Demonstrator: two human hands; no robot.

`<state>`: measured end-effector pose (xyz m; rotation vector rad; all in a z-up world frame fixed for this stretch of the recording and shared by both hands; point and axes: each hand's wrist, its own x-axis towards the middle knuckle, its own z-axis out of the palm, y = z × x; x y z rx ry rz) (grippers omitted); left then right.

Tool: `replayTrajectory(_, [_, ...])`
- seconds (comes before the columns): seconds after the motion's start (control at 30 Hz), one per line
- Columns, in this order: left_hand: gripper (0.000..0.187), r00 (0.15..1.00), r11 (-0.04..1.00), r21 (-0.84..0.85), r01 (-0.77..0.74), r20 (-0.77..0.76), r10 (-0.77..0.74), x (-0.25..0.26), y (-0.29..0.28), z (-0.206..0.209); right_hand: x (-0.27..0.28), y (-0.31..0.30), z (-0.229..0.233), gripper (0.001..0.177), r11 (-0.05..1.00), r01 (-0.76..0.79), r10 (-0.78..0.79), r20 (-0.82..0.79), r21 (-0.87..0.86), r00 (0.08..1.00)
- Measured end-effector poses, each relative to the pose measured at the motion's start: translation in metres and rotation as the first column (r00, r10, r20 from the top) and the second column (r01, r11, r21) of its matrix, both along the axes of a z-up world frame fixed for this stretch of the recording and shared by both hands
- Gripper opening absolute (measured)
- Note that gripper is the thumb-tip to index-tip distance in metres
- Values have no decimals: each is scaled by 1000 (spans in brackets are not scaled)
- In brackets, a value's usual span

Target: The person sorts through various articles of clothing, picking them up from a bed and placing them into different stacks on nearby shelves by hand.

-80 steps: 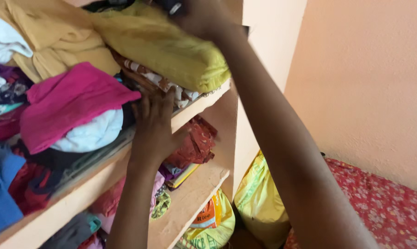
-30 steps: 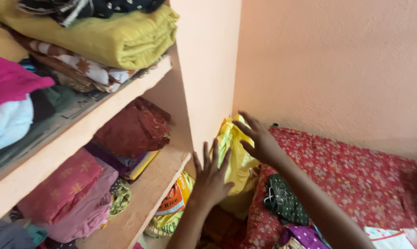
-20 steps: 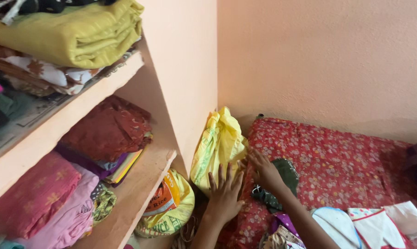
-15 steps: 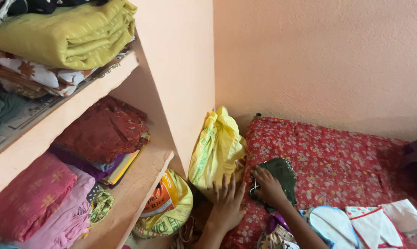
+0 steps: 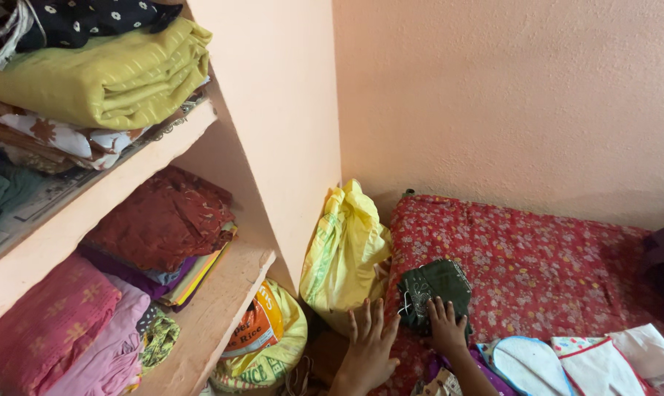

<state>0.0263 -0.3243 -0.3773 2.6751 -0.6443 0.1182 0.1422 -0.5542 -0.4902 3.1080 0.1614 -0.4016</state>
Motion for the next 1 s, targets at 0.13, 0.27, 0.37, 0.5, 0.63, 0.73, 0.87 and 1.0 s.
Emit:
replayTrajectory(0.13, [96, 1000, 1000, -12, -3, -23, 3, 3, 0, -6, 5, 2, 1, 89, 999, -1, 4, 63, -43, 998])
replayTrajectory(0.27, [94, 999, 1000, -8, 4, -47, -4, 4, -2, -13, 7, 8, 0, 59, 998, 56, -57, 49, 23, 997])
replayTrajectory(0.37, [93, 995, 1000, -27, 9, -101, -11, 6, -2, -19, 13, 10, 0, 57, 980, 97, -98, -2, 171, 995])
replayTrajectory(0.5, [95, 986, 999, -33, -25, -168, 19, 8, 0, -27, 20, 12, -2, 57, 927, 177, -150, -106, 331, 983])
replayTrajectory(0.63, [96, 963, 998, -34, -61, -265, 49, 7, 3, -27, 26, 13, -2, 63, 762, 263, -145, -240, 592, 960])
replayTrajectory(0.73, [98, 955, 996, -26, -83, -289, 72, 6, 11, -23, 30, 14, 4, 61, 341, 525, -88, -529, 780, 844])
replayTrajectory(0.87, [99, 945, 988, 33, -153, -288, 156, 10, 24, -13, 24, 18, 32, 65, -138, 731, 109, -723, 668, 682])
replayTrajectory(1.0, [99, 917, 962, 39, -269, -294, 269, 13, 51, -1, 12, 32, 68, 55, -321, 730, 155, -727, 603, 669])
